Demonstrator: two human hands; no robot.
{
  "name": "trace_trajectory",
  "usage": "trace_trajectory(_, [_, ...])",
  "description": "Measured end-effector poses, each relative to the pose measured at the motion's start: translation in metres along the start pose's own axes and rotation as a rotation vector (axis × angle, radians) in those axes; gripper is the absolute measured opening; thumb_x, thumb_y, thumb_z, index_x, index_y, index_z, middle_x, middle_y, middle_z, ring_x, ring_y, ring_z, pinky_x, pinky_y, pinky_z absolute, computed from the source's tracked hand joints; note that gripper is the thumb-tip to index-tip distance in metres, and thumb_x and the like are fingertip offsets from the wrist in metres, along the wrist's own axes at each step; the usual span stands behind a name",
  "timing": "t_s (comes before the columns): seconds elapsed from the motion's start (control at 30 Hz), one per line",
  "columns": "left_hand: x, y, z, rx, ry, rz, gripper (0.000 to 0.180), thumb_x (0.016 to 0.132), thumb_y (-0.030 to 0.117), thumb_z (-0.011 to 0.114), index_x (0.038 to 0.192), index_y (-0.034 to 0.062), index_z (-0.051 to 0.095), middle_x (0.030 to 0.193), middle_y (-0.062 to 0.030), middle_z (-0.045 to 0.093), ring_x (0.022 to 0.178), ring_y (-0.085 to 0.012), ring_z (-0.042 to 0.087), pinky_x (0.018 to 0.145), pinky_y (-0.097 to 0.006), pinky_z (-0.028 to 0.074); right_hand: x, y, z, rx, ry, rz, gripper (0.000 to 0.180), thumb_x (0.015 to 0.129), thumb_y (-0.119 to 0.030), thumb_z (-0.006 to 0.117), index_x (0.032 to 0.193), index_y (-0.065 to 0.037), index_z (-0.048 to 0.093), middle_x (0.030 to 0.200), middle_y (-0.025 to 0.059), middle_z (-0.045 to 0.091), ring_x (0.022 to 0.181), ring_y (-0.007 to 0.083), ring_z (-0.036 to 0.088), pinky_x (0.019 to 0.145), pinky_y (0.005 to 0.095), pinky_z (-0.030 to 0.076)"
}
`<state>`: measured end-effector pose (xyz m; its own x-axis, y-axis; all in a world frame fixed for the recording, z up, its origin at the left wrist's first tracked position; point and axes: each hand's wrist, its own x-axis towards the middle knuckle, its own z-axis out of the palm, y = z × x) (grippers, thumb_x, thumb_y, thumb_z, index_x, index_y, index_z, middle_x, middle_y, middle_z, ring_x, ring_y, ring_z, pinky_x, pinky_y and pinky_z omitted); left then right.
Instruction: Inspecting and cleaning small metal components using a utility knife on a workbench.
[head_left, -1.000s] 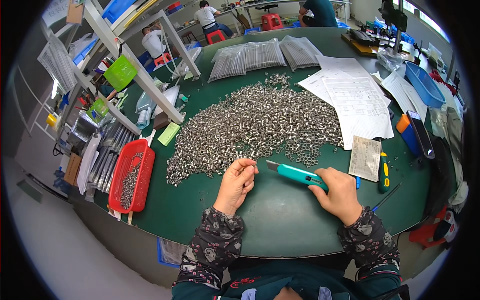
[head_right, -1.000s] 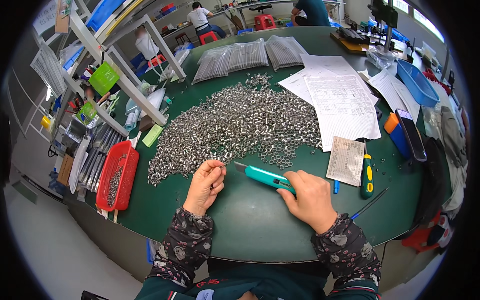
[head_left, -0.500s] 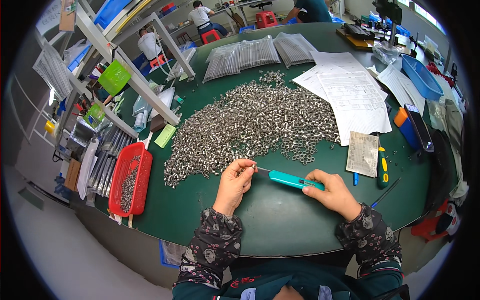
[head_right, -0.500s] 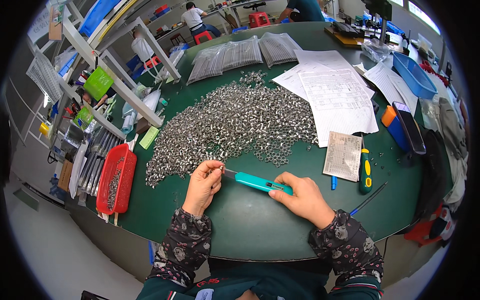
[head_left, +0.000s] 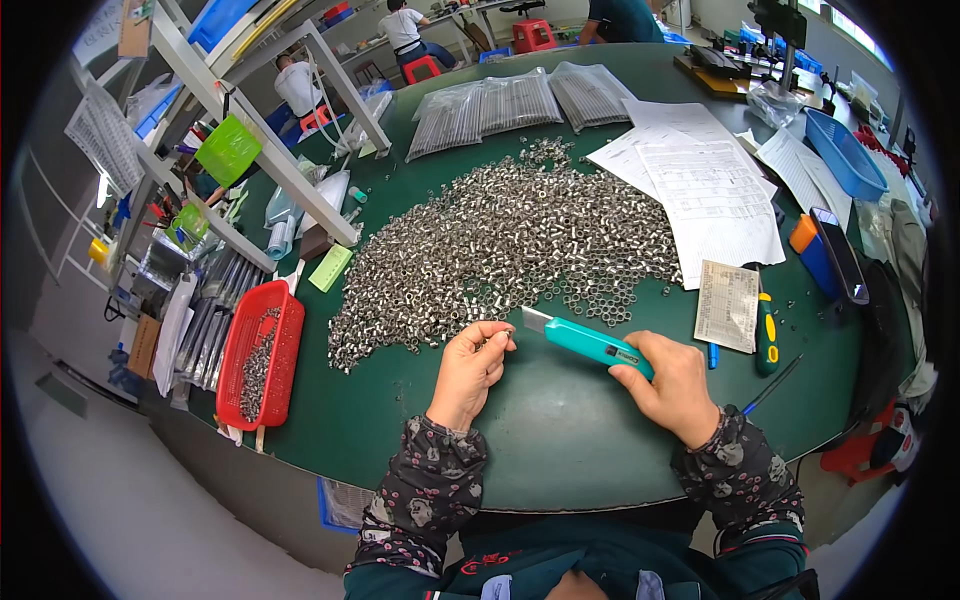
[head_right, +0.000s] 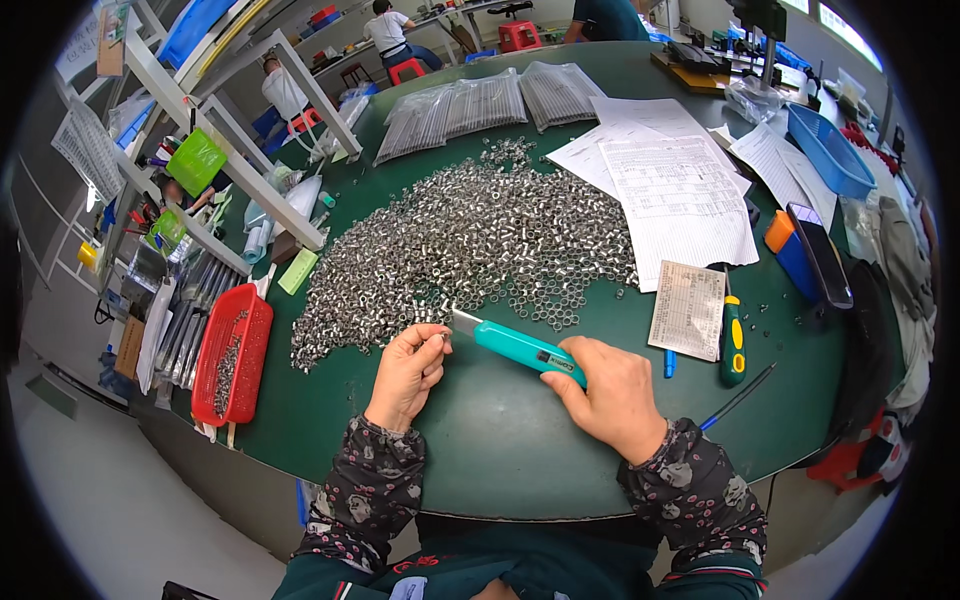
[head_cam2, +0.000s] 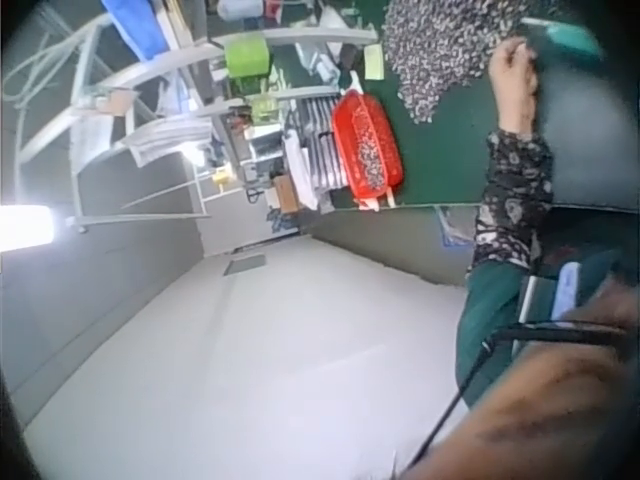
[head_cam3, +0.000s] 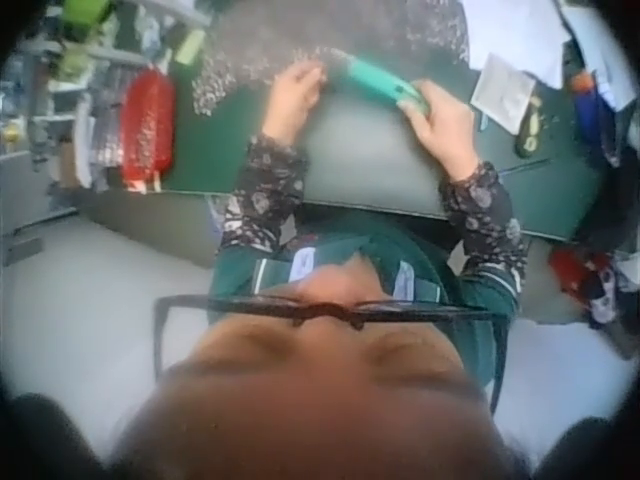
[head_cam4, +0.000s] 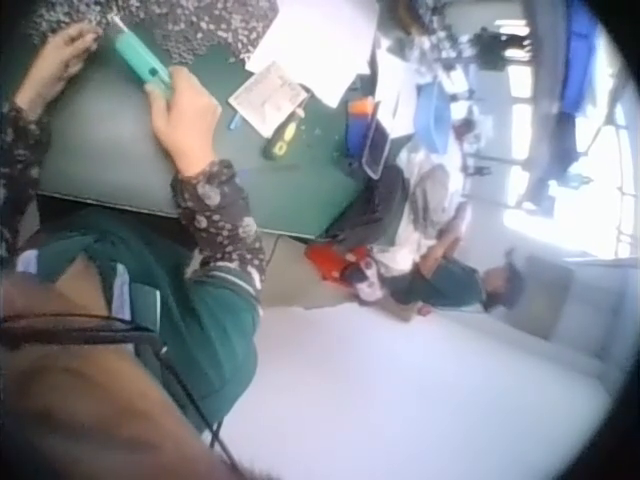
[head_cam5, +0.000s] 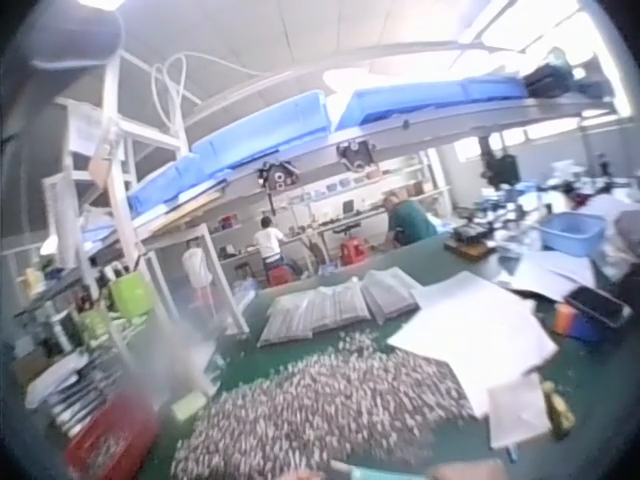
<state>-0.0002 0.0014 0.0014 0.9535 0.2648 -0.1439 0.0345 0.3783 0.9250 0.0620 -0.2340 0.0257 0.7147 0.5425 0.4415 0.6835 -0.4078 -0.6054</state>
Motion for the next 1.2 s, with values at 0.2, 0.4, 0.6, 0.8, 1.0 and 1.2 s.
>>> trace_trajectory(0.2, [-0.001, 0.001, 0.000, -0.038, 0.014, 0.012, 0.013, 0.084, 0.006, 0.051, 0.095, -0.0001, 0.054, 0.074, -0.0030, 0.054, 0.045, 0.0003, 0.032, 0.037, -0.014, 0.023, 0.002, 0.002, -0.001, 0.100, -0.188, 0.165, 0.025, 0.072, -0.028, 0.062, 0.083, -0.006, 0.059, 0.065, 0.0130, 0.058, 0.059, 0.0301, 0.056, 0.053, 0.0376, 0.042])
trace_trajectory(0.4, [-0.001, 0.001, 0.002, 0.039, -0.017, 0.020, 0.012, 0.084, 0.005, 0.051, 0.095, -0.0006, 0.053, 0.075, -0.0028, 0.054, 0.047, -0.0008, 0.033, 0.038, -0.015, 0.023, 0.000, 0.012, 0.001, 0.186, -0.281, 0.205, 0.027, 0.072, -0.030, 0.062, 0.084, -0.007, 0.060, 0.064, 0.0138, 0.058, 0.060, 0.0304, 0.057, 0.054, 0.0375, 0.043])
trace_trajectory(0.6, [-0.001, 0.000, 0.003, 0.131, 0.026, 0.018, 0.011, 0.084, 0.005, 0.051, 0.094, -0.0002, 0.052, 0.074, -0.0025, 0.054, 0.046, -0.0004, 0.033, 0.038, -0.015, 0.023, -0.003, 0.002, 0.006, 0.154, -0.069, 0.192, 0.028, 0.075, -0.031, 0.060, 0.082, -0.004, 0.058, 0.060, 0.0134, 0.056, 0.056, 0.0299, 0.056, 0.051, 0.0381, 0.041])
trace_trajectory(0.8, [0.000, 0.000, 0.005, 0.041, 0.068, 0.033, 0.014, 0.085, 0.007, 0.051, 0.097, 0.0016, 0.051, 0.076, -0.0033, 0.055, 0.045, 0.0012, 0.030, 0.037, -0.014, 0.022, -0.001, 0.006, 0.004, 0.206, -0.258, 0.324, 0.030, 0.075, -0.033, 0.060, 0.083, -0.004, 0.059, 0.057, 0.0132, 0.054, 0.054, 0.0286, 0.055, 0.050, 0.0372, 0.040])
trace_trajectory(1.0, [0.001, -0.001, 0.004, 0.053, 0.074, 0.033, 0.013, 0.085, 0.007, 0.050, 0.097, 0.0013, 0.051, 0.076, -0.0029, 0.054, 0.045, 0.0008, 0.030, 0.037, -0.014, 0.023, -0.001, 0.008, 0.004, 0.265, -0.305, 0.335, 0.031, 0.075, -0.034, 0.060, 0.083, -0.004, 0.059, 0.056, 0.0130, 0.054, 0.054, 0.0287, 0.054, 0.051, 0.0378, 0.039])
trace_trajectory(1.2, [0.001, -0.002, 0.005, 0.040, 0.036, 0.023, 0.013, 0.085, 0.007, 0.050, 0.096, 0.0012, 0.052, 0.076, -0.0022, 0.054, 0.046, 0.0004, 0.031, 0.037, -0.014, 0.023, -0.001, 0.009, 0.004, 0.260, -0.344, 0.328, 0.034, 0.075, -0.037, 0.058, 0.084, -0.004, 0.059, 0.057, 0.0134, 0.054, 0.056, 0.0294, 0.054, 0.053, 0.0378, 0.039])
